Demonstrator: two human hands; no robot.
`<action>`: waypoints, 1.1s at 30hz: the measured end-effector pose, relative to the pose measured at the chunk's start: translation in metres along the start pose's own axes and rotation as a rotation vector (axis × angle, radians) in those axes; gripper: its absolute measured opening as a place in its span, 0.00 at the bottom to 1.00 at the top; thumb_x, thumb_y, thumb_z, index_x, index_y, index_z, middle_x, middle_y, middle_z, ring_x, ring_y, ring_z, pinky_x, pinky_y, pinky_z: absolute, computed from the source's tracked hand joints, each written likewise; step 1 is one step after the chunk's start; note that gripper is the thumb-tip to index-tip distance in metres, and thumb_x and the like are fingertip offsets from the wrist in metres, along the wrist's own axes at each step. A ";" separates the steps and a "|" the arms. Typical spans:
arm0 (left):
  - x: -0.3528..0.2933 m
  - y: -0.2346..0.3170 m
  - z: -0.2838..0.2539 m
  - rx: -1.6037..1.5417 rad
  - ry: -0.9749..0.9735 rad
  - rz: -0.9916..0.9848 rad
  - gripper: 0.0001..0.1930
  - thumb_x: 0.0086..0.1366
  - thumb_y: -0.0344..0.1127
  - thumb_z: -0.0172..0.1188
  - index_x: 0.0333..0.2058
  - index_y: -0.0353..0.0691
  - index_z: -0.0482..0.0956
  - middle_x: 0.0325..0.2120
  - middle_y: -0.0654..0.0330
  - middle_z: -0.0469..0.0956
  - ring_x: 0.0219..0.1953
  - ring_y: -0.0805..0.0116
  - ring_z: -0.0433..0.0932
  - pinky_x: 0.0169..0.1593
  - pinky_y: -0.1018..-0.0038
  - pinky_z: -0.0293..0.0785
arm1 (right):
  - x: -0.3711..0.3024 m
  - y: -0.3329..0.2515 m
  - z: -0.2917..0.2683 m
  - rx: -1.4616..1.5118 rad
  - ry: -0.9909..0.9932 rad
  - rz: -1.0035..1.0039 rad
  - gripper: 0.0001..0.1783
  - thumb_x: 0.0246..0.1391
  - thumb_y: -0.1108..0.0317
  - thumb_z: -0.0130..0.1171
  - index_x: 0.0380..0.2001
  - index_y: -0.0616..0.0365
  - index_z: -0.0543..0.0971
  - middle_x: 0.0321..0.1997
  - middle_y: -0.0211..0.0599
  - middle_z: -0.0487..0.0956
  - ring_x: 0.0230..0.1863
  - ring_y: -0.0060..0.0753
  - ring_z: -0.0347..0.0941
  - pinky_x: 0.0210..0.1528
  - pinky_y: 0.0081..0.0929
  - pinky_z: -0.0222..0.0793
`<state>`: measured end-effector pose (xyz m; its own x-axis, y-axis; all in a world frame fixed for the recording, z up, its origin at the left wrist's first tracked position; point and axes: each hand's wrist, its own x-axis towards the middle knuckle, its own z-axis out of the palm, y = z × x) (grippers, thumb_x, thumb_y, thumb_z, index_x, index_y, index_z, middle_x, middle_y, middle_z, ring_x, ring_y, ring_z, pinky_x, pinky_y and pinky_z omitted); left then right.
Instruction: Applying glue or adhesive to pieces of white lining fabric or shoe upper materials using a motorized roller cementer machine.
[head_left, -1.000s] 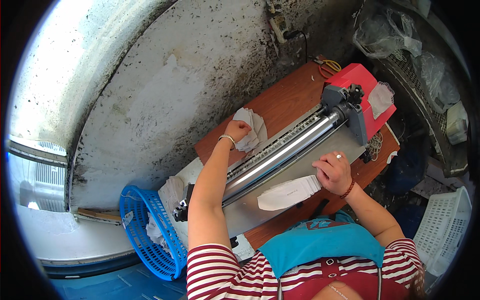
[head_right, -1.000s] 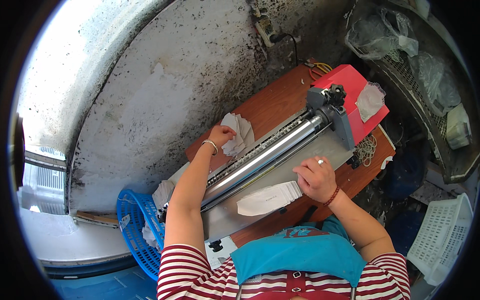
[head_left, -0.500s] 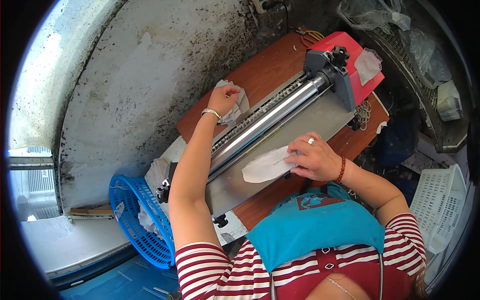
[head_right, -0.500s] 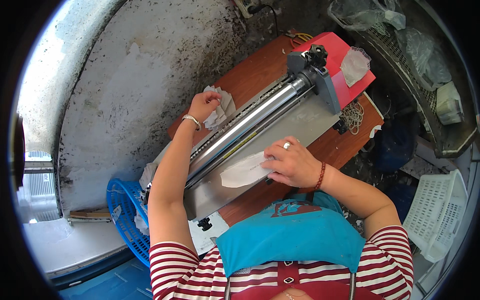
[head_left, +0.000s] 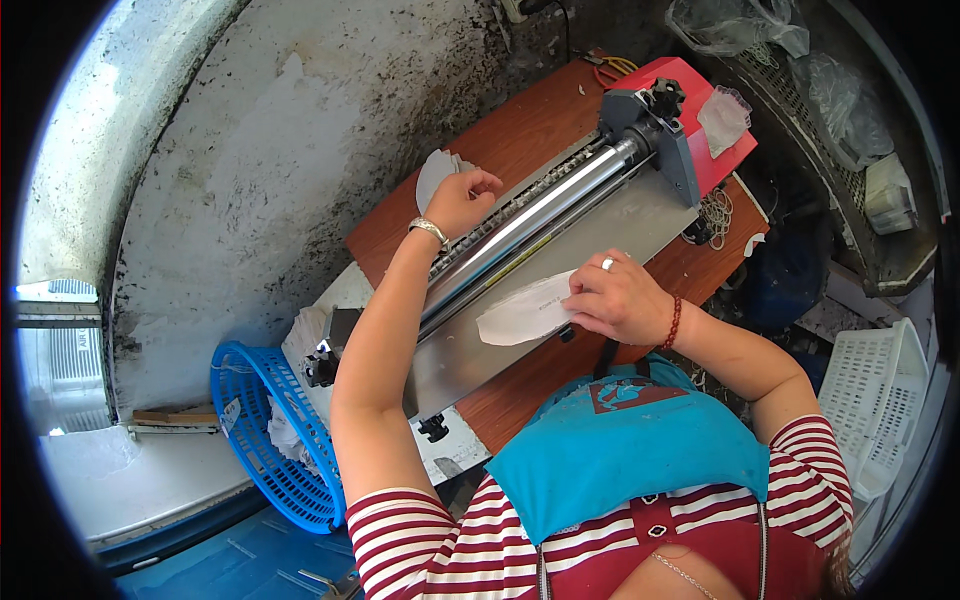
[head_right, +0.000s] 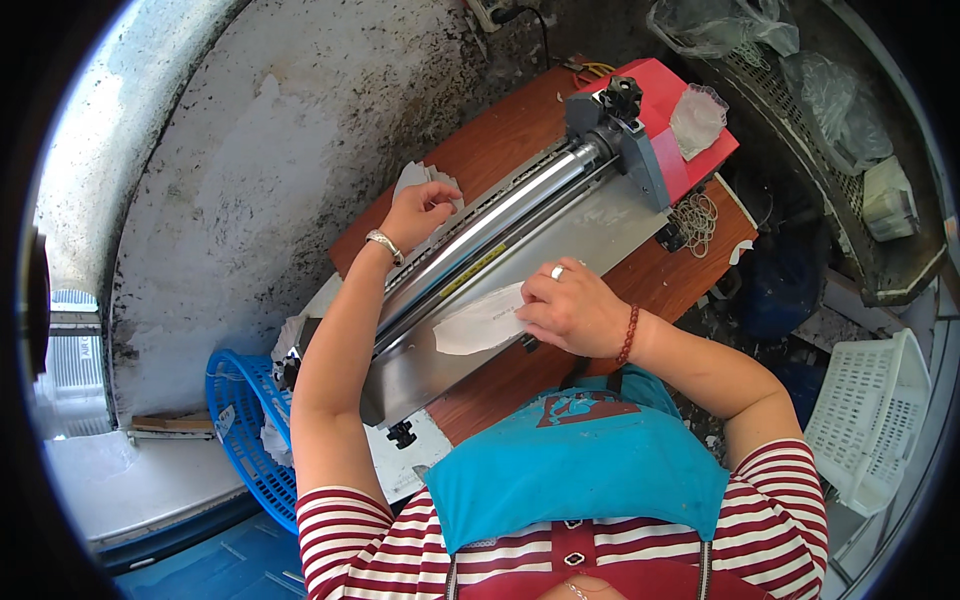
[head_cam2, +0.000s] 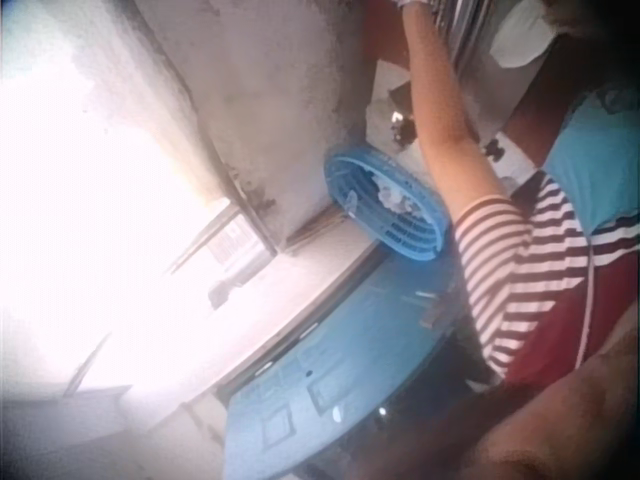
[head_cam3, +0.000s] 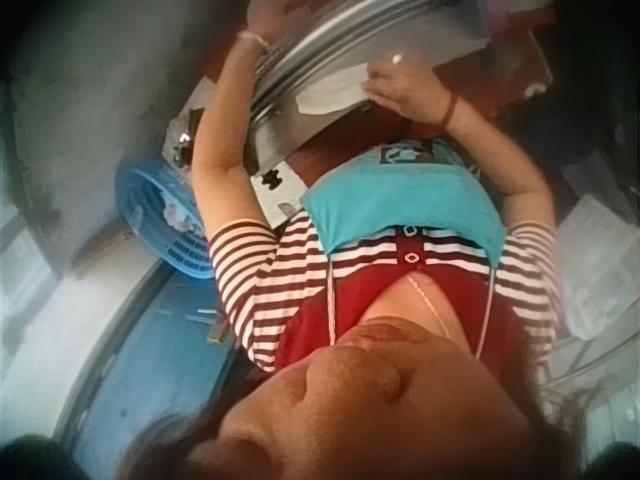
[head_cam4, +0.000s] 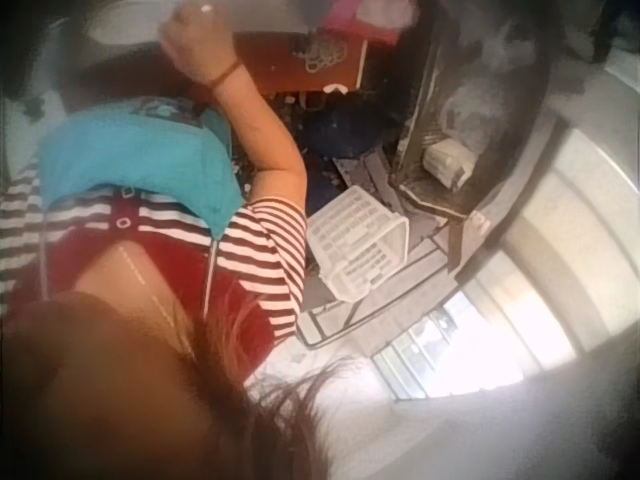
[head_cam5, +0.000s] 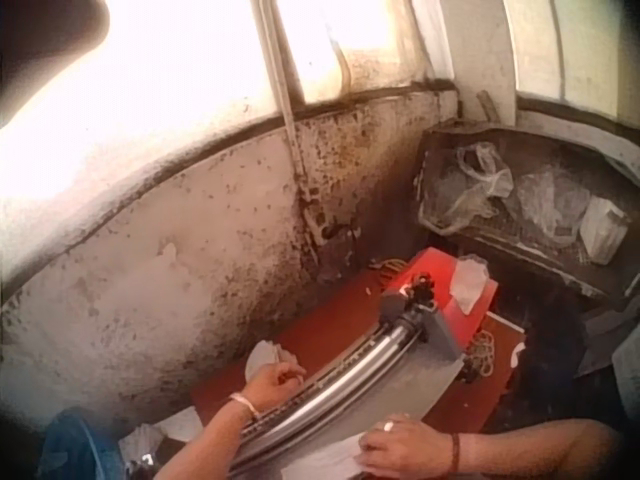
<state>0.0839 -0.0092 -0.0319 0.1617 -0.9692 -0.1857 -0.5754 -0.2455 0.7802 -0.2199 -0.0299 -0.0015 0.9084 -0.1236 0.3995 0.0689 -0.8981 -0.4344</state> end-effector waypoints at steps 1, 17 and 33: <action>-0.001 0.001 0.000 -0.001 0.001 0.001 0.12 0.59 0.31 0.56 0.41 0.37 0.81 0.30 0.65 0.80 0.29 0.80 0.72 0.37 0.78 0.71 | 0.001 -0.002 0.001 -0.001 -0.001 0.000 0.07 0.40 0.68 0.68 0.25 0.51 0.79 0.31 0.27 0.73 0.38 0.32 0.70 0.42 0.32 0.63; -0.010 0.013 0.003 0.017 -0.018 0.006 0.14 0.58 0.31 0.55 0.43 0.36 0.80 0.31 0.61 0.81 0.30 0.75 0.74 0.39 0.75 0.73 | 0.004 -0.002 0.001 0.021 0.191 0.115 0.06 0.38 0.74 0.64 0.23 0.54 0.77 0.29 0.31 0.73 0.28 0.36 0.71 0.29 0.33 0.68; -0.014 0.022 0.012 0.007 -0.040 -0.013 0.14 0.59 0.31 0.55 0.43 0.35 0.80 0.27 0.63 0.80 0.26 0.79 0.73 0.33 0.78 0.73 | 0.001 0.002 0.018 -0.325 -0.029 -0.188 0.06 0.39 0.66 0.60 0.20 0.53 0.74 0.26 0.30 0.68 0.32 0.31 0.69 0.37 0.30 0.64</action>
<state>0.0596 -0.0015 -0.0190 0.1368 -0.9659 -0.2200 -0.5792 -0.2582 0.7733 -0.2111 -0.0240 -0.0161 0.9038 0.0640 0.4231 0.1051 -0.9917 -0.0745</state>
